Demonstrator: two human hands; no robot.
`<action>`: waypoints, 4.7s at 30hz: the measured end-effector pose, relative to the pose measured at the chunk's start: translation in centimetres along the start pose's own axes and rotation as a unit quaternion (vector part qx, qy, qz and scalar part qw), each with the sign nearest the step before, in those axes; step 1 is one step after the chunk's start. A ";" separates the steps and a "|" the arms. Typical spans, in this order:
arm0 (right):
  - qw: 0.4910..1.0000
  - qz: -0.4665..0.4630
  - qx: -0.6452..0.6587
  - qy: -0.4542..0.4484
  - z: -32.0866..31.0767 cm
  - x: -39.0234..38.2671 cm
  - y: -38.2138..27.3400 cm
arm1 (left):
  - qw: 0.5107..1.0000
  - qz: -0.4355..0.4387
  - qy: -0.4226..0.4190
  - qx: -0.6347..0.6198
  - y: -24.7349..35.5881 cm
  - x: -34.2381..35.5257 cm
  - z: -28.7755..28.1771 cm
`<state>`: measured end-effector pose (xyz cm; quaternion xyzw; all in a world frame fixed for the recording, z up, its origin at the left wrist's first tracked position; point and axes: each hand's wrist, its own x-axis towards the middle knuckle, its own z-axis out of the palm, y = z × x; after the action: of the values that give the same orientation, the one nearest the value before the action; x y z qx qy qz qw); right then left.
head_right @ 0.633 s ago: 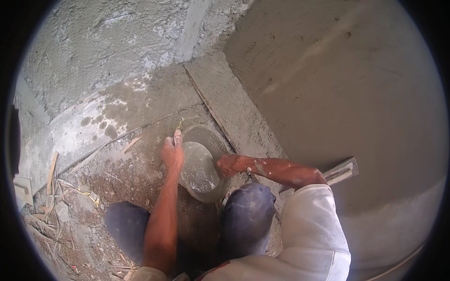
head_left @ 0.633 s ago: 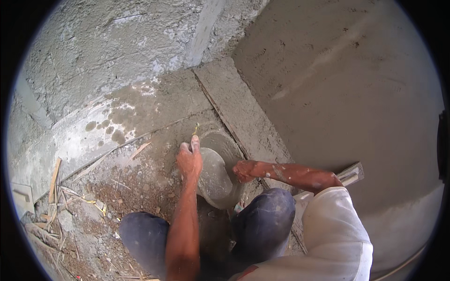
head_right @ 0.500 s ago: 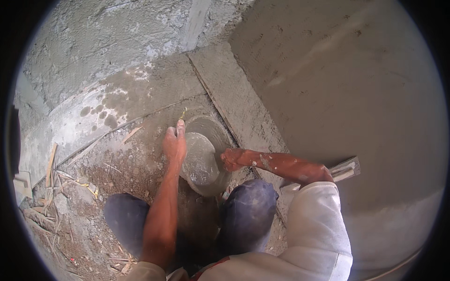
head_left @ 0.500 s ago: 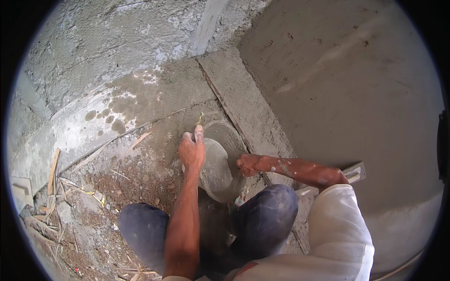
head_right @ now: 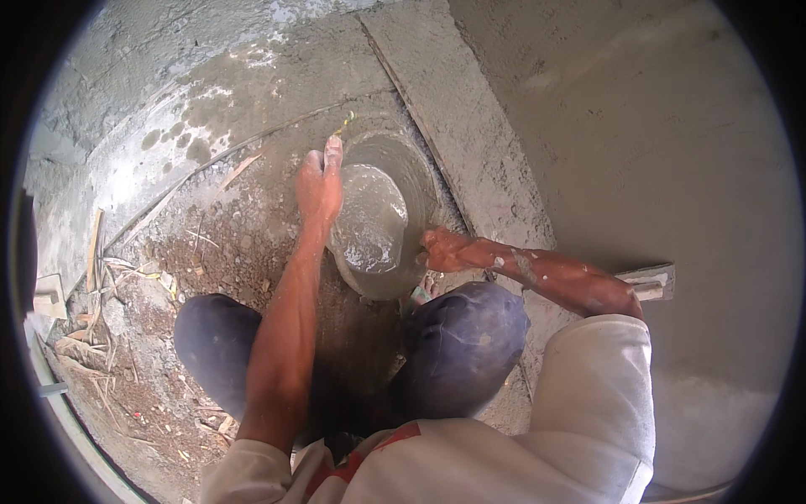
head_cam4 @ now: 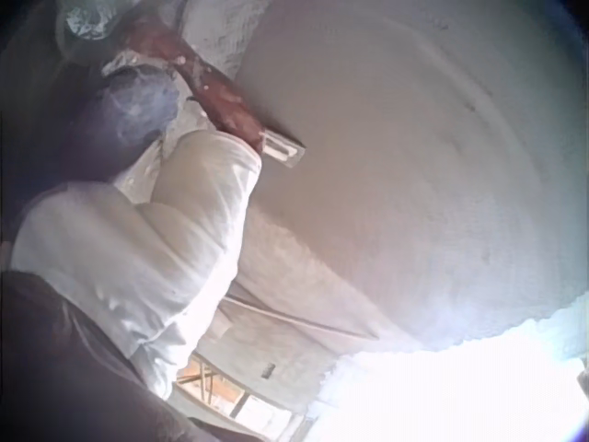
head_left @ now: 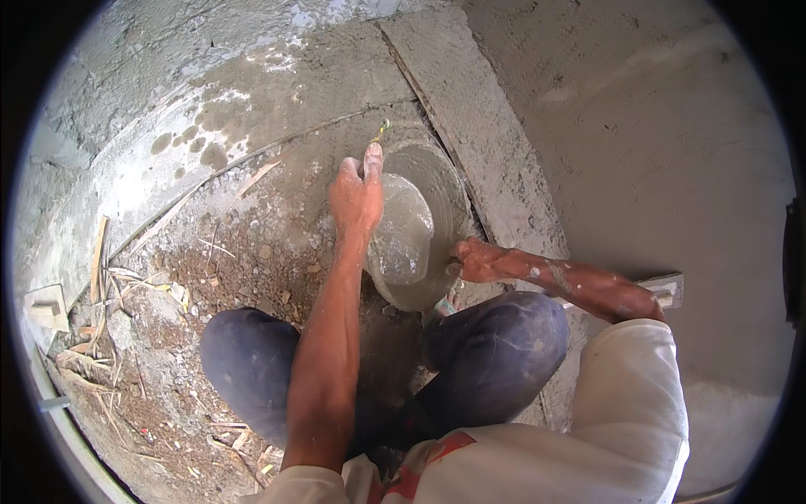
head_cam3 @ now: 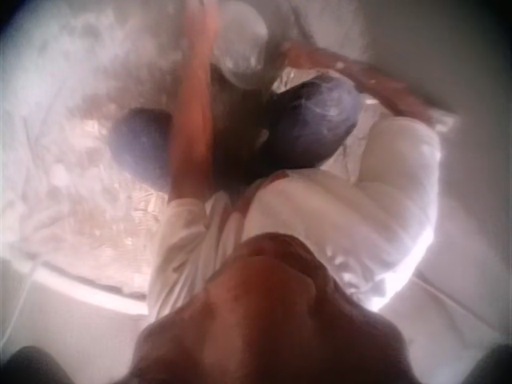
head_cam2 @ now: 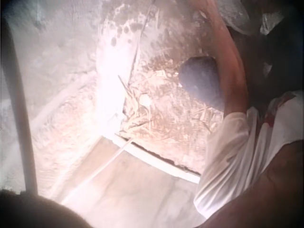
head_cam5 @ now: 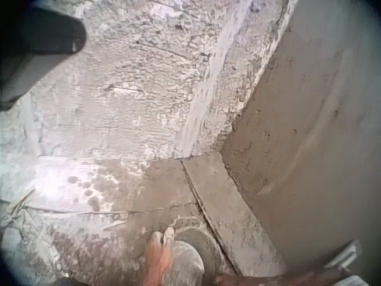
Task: The person applies plaster to a wall. They scoop wet plaster from a bucket using a trowel, transfer it to a wooden float, and smooth it across the wall surface. They repeat this process to cover the lower section of the wall.
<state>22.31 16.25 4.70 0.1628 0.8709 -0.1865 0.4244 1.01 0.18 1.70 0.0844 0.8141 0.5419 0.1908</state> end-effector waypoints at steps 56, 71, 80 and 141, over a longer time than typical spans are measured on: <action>0.956 -0.019 0.267 0.121 -4.6 -4.6 3.5 | 0.994 -0.091 -0.009 0.054 -1.8 -4.1 -1.7; 0.885 0.116 0.423 0.159 -0.2 -22.9 9.3 | 0.945 -0.302 -0.044 -0.119 7.6 -6.3 1.1; 0.934 0.051 0.258 0.243 -12.2 -25.0 3.7 | 0.938 -0.315 0.023 -0.143 26.1 -13.4 -4.9; 0.987 -0.006 0.077 0.144 -42.3 -40.0 -7.1 | 0.959 -0.230 0.000 -0.169 64.7 -11.4 -19.5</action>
<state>13.92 24.63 62.16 0.2146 0.9070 -0.2303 0.2799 -0.92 5.49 69.98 -0.1382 0.7083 0.6128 0.3219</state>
